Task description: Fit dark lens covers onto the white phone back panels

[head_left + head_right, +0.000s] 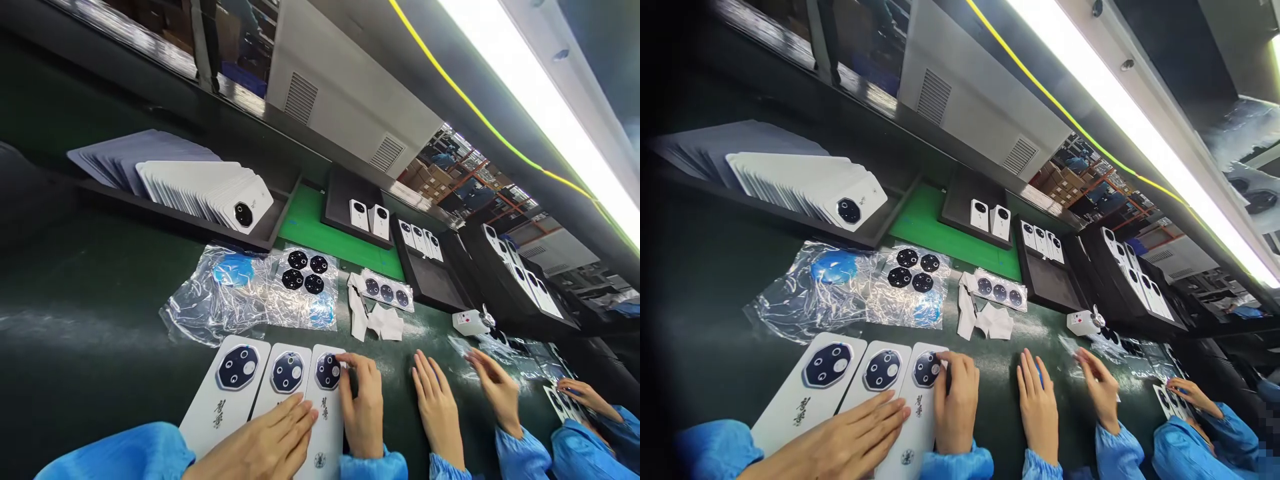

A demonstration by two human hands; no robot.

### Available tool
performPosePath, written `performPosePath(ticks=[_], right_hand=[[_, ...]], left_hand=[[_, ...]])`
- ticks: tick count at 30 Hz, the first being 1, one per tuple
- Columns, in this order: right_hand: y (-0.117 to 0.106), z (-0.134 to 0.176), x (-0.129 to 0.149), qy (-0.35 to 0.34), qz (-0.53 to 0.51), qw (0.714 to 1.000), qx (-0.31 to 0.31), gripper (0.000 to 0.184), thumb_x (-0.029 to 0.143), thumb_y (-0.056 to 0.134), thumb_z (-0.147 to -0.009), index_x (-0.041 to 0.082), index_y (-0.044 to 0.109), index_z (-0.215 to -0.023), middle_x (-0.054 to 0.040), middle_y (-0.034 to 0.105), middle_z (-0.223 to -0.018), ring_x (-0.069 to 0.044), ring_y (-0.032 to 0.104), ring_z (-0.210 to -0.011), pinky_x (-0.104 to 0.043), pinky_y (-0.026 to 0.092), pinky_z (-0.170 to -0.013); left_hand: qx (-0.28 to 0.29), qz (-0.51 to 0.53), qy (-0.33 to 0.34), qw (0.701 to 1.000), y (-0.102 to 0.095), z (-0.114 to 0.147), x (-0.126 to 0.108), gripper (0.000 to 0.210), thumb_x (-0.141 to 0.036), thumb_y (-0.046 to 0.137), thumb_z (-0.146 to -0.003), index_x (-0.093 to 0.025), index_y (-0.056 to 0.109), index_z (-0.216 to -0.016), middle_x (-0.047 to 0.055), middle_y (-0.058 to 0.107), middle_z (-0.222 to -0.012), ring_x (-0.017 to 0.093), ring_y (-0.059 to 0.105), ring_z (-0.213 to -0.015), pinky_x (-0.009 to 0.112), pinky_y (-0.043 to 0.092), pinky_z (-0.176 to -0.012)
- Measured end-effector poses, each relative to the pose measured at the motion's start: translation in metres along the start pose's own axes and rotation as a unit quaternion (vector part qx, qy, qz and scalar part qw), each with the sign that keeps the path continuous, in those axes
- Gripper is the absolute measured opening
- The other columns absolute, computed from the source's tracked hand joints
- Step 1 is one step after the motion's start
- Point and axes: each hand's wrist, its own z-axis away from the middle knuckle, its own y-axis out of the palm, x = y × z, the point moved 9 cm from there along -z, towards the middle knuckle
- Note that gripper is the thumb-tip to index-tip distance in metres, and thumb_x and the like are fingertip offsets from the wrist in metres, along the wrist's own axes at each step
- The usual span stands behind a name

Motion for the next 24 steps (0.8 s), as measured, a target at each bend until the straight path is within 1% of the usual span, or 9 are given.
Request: performPosePath(ticks=[2, 4, 8, 11, 14, 16, 20, 24], right_hand=[[0.004, -0.011, -0.010, 0.032, -0.030, 0.998, 0.044, 0.018, 0.014, 0.051, -0.090, 0.025, 0.062, -0.099, -0.0053, 0.062, -0.098, -0.021, 0.058, -0.093, -0.034, 0.049, -0.081], [0.011, -0.022, -0.016, 0.038, -0.046, 0.995, 0.082, 0.014, 0.014, 0.058, -0.085, 0.025, 0.064, -0.091, -0.0035, 0.060, -0.094, -0.020, 0.058, -0.092, -0.032, 0.049, -0.081], [0.027, -0.037, -0.024, 0.055, -0.061, 0.987, 0.139, 0.014, 0.008, 0.064, -0.076, 0.022, 0.063, -0.080, -0.0014, 0.056, -0.087, -0.019, 0.056, -0.088, -0.031, 0.047, -0.082], [0.033, -0.043, -0.025, 0.071, -0.062, 0.982, 0.163, 0.015, 0.006, 0.062, -0.075, 0.021, 0.060, -0.073, -0.0017, 0.053, -0.085, -0.019, 0.053, -0.086, -0.032, 0.046, -0.081], [0.037, -0.046, -0.024, 0.074, -0.063, 0.977, 0.189, 0.017, 0.004, 0.061, -0.074, 0.021, 0.059, -0.069, -0.0013, 0.050, -0.082, -0.019, 0.051, -0.083, -0.032, 0.045, -0.077], [0.040, -0.047, -0.025, 0.067, -0.062, 0.976, 0.198, 0.019, 0.003, 0.060, -0.073, 0.021, 0.057, -0.068, -0.0009, 0.048, -0.081, -0.019, 0.050, -0.083, -0.031, 0.045, -0.078], [0.048, -0.047, -0.031, 0.041, -0.053, 0.980, 0.189, 0.024, -0.003, 0.056, -0.070, 0.020, 0.052, -0.066, -0.0003, 0.045, -0.079, -0.018, 0.048, -0.082, -0.031, 0.045, -0.078], [0.054, -0.044, -0.034, 0.003, -0.047, 0.983, 0.175, 0.024, -0.001, 0.055, -0.070, 0.021, 0.047, -0.065, -0.0002, 0.043, -0.079, -0.018, 0.047, -0.081, -0.031, 0.045, -0.077]], left_hand=[[0.015, -0.003, 0.004, 1.000, 0.005, 0.002, -0.002, 0.031, -0.010, 0.037, -0.098, -0.012, 0.067, -0.106, 0.003, 0.071, -0.113, 0.016, 0.062, -0.106, 0.032, 0.039, -0.100], [0.024, -0.008, 0.010, 1.000, 0.008, 0.004, -0.005, 0.029, -0.010, 0.040, -0.097, -0.012, 0.067, -0.107, 0.003, 0.070, -0.115, 0.018, 0.061, -0.106, 0.033, 0.039, -0.100], [0.021, -0.014, 0.007, 1.000, 0.007, 0.005, -0.006, 0.029, -0.010, 0.040, -0.097, -0.013, 0.068, -0.107, 0.002, 0.070, -0.116, 0.017, 0.060, -0.108, 0.033, 0.038, -0.100], [0.017, -0.015, 0.002, 1.000, 0.004, 0.003, -0.004, 0.033, -0.012, 0.036, -0.099, -0.013, 0.068, -0.106, 0.002, 0.070, -0.115, 0.017, 0.060, -0.108, 0.034, 0.037, -0.101], [-0.003, -0.012, 0.010, 1.000, 0.001, 0.003, -0.003, 0.031, -0.016, 0.038, -0.099, -0.014, 0.068, -0.107, 0.001, 0.071, -0.113, 0.017, 0.059, -0.107, 0.034, 0.036, -0.101], [-0.009, -0.009, 0.015, 1.000, 0.003, 0.004, -0.003, 0.029, -0.019, 0.041, -0.098, -0.014, 0.067, -0.108, 0.002, 0.071, -0.114, 0.017, 0.058, -0.109, 0.034, 0.035, -0.102], [0.003, -0.011, 0.019, 1.000, 0.007, 0.008, -0.005, 0.027, -0.020, 0.045, -0.095, -0.013, 0.067, -0.111, 0.003, 0.069, -0.117, 0.019, 0.057, -0.112, 0.036, 0.034, -0.103], [0.004, -0.020, 0.014, 1.000, 0.003, 0.006, -0.005, 0.030, -0.018, 0.041, -0.096, -0.014, 0.069, -0.107, 0.002, 0.070, -0.115, 0.019, 0.058, -0.110, 0.037, 0.033, -0.102]])
